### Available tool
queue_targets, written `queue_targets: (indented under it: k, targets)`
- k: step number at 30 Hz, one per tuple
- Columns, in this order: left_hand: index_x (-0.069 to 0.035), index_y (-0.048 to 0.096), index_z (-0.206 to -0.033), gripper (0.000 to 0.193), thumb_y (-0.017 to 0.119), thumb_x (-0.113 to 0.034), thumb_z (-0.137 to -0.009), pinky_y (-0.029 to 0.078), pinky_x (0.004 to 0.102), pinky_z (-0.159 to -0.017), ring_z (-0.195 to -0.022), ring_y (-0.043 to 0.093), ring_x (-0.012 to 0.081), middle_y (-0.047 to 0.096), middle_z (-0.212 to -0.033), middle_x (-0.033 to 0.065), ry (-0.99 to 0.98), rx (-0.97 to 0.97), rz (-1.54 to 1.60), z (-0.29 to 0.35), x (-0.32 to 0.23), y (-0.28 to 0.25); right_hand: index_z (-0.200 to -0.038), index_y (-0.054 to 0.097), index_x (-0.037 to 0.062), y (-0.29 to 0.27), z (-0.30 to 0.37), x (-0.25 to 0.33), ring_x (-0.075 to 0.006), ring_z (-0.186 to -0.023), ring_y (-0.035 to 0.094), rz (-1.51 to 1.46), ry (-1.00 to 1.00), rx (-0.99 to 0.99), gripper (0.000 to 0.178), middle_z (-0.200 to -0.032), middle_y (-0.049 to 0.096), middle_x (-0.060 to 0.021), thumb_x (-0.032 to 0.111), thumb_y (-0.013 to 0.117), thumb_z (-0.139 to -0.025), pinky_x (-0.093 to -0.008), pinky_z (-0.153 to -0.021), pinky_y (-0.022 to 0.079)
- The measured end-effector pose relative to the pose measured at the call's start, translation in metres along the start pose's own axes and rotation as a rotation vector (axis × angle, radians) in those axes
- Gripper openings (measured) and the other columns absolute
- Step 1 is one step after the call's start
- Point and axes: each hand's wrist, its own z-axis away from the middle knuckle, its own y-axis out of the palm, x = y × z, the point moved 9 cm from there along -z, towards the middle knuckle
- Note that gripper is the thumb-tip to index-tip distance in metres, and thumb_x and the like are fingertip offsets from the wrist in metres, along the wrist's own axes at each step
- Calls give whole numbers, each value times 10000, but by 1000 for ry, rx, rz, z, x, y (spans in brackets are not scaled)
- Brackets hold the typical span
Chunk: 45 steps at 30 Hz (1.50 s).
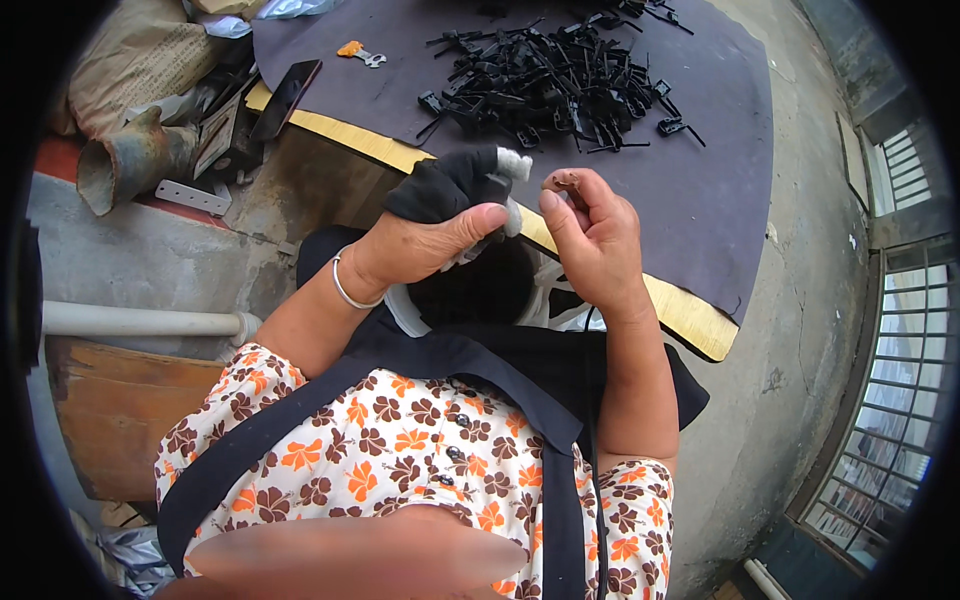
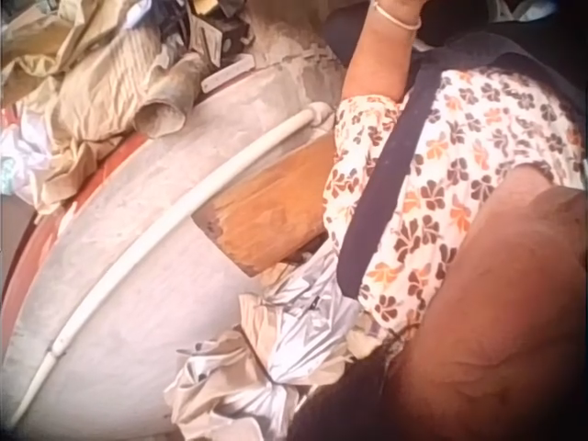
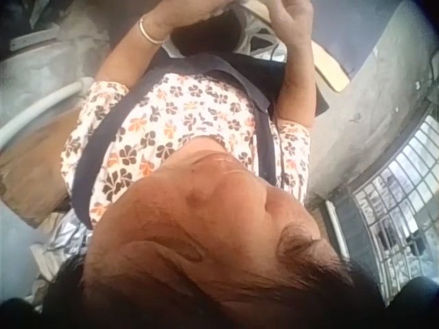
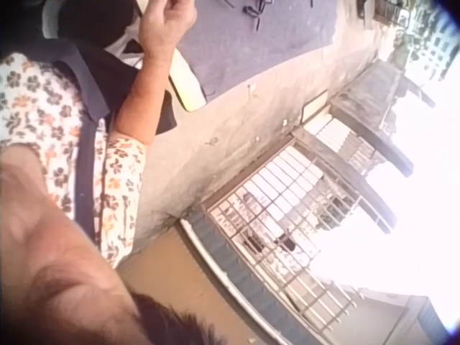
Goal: Assembling small black plastic components onto a base or strap at a workbench.
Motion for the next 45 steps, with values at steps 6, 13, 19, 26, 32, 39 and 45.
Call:
queue_targets:
  k: [6,13,19,26,32,39,45]
  targets:
    - [16,512,-1170,290,520,-120,-914,410,185,-512,-580,468,31,582,-757,6,-129,-24,-78,6,18,1,-816,530,28,31,19,40,-32,-534,351,165,-313,100,195,-661,447,28,54,708,-741,-186,-465,277]
    - [31,541,-1109,293,504,-69,-836,473,293,-709,-762,595,177,632,-858,129,-183,150,30,10,12,14,-767,514,33,25,12,-7,-9,-617,389,-136,156,16,153,-665,450,73,94,616,-863,-157,-554,333]
    - [29,566,-1048,270,539,-104,-814,478,341,-722,-792,596,311,621,-916,187,77,-4,-419,14,8,3,-767,509,-6,26,10,5,-54,-613,400,63,81,184,229,-626,454,24,166,539,-915,-217,-558,373]
    - [38,534,-1122,347,531,20,-775,471,349,-801,-879,595,316,603,-1026,187,244,-22,-687,16,-9,15,-758,510,-22,43,16,-13,-70,-623,400,74,155,149,272,-638,476,11,184,498,-935,-234,-563,380]
    - [27,522,-1136,308,526,-15,-831,465,295,-743,-805,580,203,603,-926,115,165,-51,-585,20,-4,1,-827,549,-27,41,14,-17,-63,-671,446,-36,166,199,227,-687,521,17,173,511,-927,-218,-617,402]
    - [7,472,-1221,333,496,-79,-900,445,223,-624,-696,507,64,581,-866,25,-160,-93,18,10,20,-20,-888,599,-22,32,10,-2,-92,-606,518,214,35,237,91,-699,584,-60,29,604,-813,-228,-569,428]
    - [1,472,-1206,319,460,-61,-893,448,205,-712,-825,529,67,576,-983,44,-267,-4,0,19,35,-4,-839,602,-5,17,7,0,-42,-618,503,19,12,36,68,-689,569,4,19,644,-792,-189,-565,412]
